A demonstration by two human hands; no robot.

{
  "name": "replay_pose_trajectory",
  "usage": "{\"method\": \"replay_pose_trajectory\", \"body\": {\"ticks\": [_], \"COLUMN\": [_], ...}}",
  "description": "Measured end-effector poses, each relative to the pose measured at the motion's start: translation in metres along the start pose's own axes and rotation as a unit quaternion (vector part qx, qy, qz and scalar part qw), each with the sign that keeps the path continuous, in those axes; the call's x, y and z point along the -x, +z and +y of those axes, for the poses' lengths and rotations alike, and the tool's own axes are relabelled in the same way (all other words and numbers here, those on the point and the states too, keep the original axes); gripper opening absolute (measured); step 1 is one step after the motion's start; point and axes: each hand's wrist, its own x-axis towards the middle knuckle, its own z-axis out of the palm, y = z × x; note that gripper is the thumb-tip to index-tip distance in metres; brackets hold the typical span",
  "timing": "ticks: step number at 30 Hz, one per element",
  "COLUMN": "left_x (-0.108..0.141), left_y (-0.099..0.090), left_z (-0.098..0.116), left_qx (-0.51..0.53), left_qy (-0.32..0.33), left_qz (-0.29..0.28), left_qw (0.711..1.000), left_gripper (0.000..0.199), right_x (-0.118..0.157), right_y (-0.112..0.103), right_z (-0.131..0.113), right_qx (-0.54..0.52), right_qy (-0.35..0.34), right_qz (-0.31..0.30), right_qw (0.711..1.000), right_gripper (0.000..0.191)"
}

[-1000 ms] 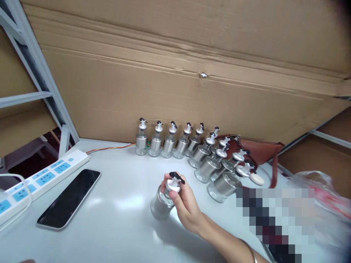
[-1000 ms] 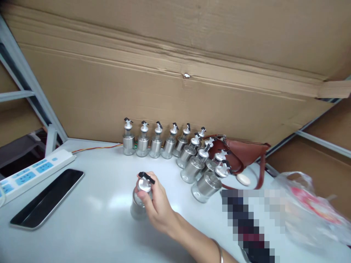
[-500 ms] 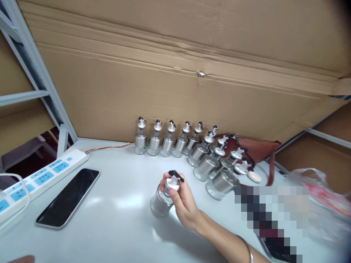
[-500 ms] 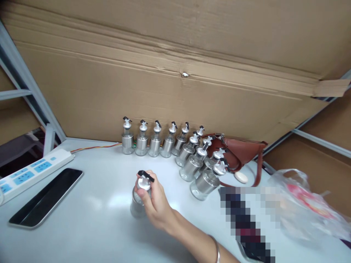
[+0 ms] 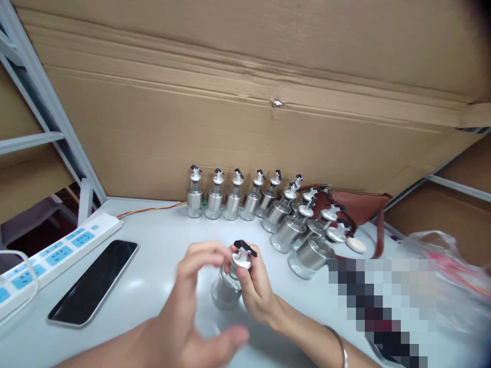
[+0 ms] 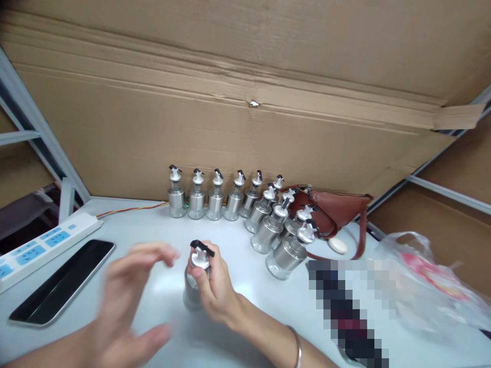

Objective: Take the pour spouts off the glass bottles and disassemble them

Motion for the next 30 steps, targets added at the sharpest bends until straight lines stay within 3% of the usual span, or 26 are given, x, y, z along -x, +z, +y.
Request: {"method": "replay_pose_trajectory", "body": {"ticks": [2, 5, 7, 11, 20, 30], "left_x": [0.0, 0.001, 0.0, -0.002, 0.001, 0.005], "left_y": [0.008, 0.019, 0.022, 0.02, 0.015, 0.016], "left_z": [-0.017, -0.04, -0.047, -0.045, -0.041, -0.035], "left_qx": [0.016, 0.058, 0.075, 0.088, 0.092, 0.091], "left_qy": [-0.044, -0.166, -0.201, -0.223, -0.219, -0.24], "left_qz": [-0.064, -0.156, -0.2, -0.261, -0.266, -0.255], "left_qw": [0.997, 0.972, 0.956, 0.935, 0.934, 0.932], "left_gripper": [0.075, 0.103, 0.1, 0.063, 0.064, 0.056], "right_x": [0.001, 0.002, 0.003, 0.003, -0.004, -0.012], "right_y": [0.002, 0.003, 0.002, 0.003, 0.009, 0.007], "right_z": [0.001, 0.001, 0.0, -0.004, -0.013, -0.024], "right_qx": [0.001, 0.003, 0.006, -0.024, -0.115, -0.147], "right_qy": [-0.016, -0.024, -0.018, -0.008, 0.052, 0.134], "right_qz": [0.013, 0.023, 0.023, 0.008, 0.028, 0.009], "right_qw": [1.0, 0.999, 1.0, 1.0, 0.992, 0.98], "right_gripper": [0.029, 0.029, 0.029, 0.028, 0.029, 0.03]}}
